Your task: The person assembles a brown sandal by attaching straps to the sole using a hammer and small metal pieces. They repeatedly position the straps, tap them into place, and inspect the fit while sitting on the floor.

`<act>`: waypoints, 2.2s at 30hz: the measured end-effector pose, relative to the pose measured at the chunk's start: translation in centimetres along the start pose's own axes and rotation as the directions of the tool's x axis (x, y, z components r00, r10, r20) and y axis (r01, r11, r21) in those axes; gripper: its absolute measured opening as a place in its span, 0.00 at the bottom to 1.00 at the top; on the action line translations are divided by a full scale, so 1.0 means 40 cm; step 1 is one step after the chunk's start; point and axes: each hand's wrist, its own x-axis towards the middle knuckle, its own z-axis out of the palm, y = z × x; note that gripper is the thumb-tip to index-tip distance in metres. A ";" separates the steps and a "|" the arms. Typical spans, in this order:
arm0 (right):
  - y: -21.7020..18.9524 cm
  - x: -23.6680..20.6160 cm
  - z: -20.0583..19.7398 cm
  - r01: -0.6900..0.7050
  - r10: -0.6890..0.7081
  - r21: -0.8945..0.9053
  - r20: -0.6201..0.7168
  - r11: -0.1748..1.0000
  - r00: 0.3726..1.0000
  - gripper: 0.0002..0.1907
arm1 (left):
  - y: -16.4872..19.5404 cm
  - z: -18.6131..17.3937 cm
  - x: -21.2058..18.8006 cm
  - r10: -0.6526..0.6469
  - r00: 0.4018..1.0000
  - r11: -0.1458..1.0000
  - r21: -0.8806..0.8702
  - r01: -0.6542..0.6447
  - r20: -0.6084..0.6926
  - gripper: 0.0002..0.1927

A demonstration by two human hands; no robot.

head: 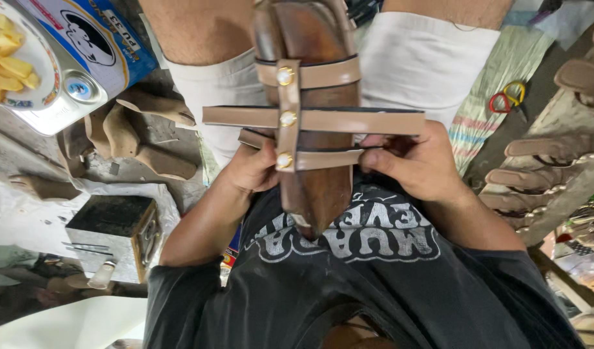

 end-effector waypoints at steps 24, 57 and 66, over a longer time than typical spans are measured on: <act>0.034 0.162 0.065 0.123 -0.074 -0.019 0.703 0.992 0.708 0.53 | -0.026 -0.058 -0.015 -0.068 0.997 0.995 0.074 0.066 0.032 0.41; -0.269 0.252 -0.240 0.420 -0.335 0.006 0.613 0.908 0.715 0.11 | 0.089 0.199 0.064 -0.173 0.974 0.864 0.497 0.080 0.145 0.16; -0.307 0.294 -0.271 0.395 -0.232 0.039 0.859 0.918 0.456 0.12 | 0.074 0.196 0.072 -0.190 0.959 0.863 0.502 0.060 0.212 0.15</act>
